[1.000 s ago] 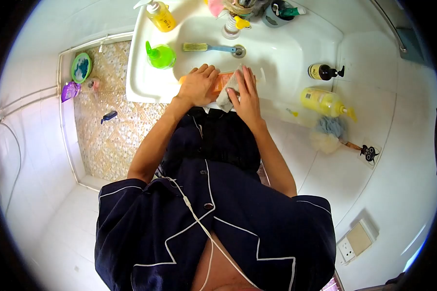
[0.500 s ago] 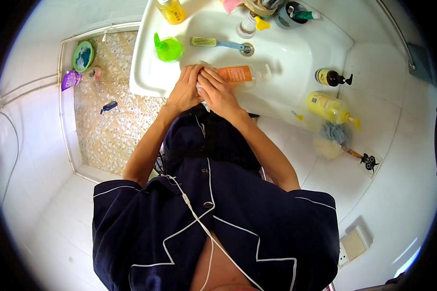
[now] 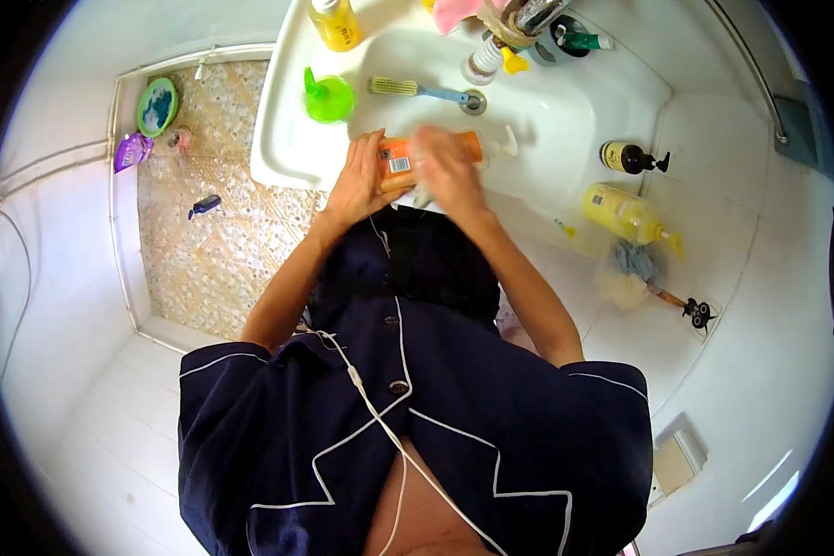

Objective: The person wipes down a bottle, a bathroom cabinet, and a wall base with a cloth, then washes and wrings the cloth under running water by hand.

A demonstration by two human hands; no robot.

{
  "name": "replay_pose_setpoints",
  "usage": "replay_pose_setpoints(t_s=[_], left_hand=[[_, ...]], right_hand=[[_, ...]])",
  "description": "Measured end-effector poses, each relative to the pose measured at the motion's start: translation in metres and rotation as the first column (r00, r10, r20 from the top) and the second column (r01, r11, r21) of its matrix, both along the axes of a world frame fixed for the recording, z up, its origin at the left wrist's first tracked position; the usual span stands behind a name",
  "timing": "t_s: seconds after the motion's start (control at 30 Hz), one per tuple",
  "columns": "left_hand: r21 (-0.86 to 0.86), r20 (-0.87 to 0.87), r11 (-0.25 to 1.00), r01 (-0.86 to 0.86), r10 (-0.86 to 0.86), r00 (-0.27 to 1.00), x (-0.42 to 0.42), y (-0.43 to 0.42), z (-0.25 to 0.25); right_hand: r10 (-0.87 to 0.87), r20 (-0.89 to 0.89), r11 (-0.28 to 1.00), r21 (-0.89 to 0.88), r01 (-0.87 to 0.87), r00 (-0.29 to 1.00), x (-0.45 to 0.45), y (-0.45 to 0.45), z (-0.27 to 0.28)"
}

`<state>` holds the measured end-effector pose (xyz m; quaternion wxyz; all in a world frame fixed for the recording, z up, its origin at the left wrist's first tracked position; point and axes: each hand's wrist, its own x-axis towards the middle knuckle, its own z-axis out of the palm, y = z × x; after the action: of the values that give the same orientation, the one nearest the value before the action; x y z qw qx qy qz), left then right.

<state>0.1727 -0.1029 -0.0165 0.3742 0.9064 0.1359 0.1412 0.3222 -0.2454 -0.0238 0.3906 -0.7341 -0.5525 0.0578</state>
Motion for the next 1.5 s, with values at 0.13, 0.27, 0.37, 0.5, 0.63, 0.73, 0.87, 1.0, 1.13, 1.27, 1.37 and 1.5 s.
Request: replay_pose_setpoints(t_s=[0.13,0.27,0.37,0.5,0.63,0.73,0.87,1.0,1.13,1.27,1.37,1.5], left_hand=[[-0.031,0.017,0.999,-0.031,0.032,0.999,0.015,-0.001,0.002],[0.108,0.091,0.994,-0.025,0.016,0.996,0.027,0.006,-0.019],[0.052,0.037,0.999,0.008,-0.010,0.999,0.024,0.007,-0.007],[0.023,-0.002,1.000,0.005,-0.005,1.000,0.028,0.009,-0.008],[0.016,0.051,0.997,-0.072,0.071,0.996,0.035,0.003,-0.019],[0.020,-0.014,1.000,-0.017,0.017,1.000,0.035,0.010,-0.013],[-0.036,-0.016,0.998,-0.042,0.042,0.999,0.036,0.018,-0.021],[-0.280,-0.111,0.956,-0.087,0.057,0.992,0.038,0.026,-0.023],[-0.661,-0.335,0.732,-0.164,-0.093,0.938,0.058,0.042,-0.038],[-0.708,-0.444,0.640,-0.299,-0.074,0.893,0.078,0.034,-0.049],[-0.787,-0.327,0.581,-0.209,-0.105,0.939,0.083,0.031,-0.041],[-0.636,-0.390,0.760,-0.134,-0.167,0.905,0.085,0.040,-0.071]], right_hand=[[-0.307,0.130,0.938,-0.127,0.323,0.943,0.013,-0.011,-0.009],[-0.182,-0.083,0.981,-0.080,0.176,0.980,-0.032,0.019,-0.003],[-0.004,-0.021,1.000,0.026,0.005,1.000,-0.015,0.010,0.008],[-0.331,-0.099,0.935,-0.168,0.312,0.938,0.021,-0.033,-0.036],[-0.130,-0.119,0.991,-0.007,0.130,0.984,-0.008,-0.007,-0.029],[0.062,-0.193,0.998,0.028,-0.058,0.979,0.012,-0.009,-0.033],[-0.309,-0.352,0.948,-0.187,0.257,0.883,0.041,-0.039,-0.058],[-0.254,-0.300,0.966,-0.125,0.226,0.920,0.034,-0.037,-0.032],[-0.288,-0.165,0.953,-0.151,0.264,0.943,0.025,-0.033,-0.001],[-0.176,0.173,0.984,0.009,0.177,0.969,-0.012,0.004,0.001],[-0.061,0.212,0.997,-0.032,0.070,0.975,0.007,-0.008,-0.015],[-0.275,0.115,0.945,-0.148,0.291,0.954,0.036,-0.058,-0.034]])
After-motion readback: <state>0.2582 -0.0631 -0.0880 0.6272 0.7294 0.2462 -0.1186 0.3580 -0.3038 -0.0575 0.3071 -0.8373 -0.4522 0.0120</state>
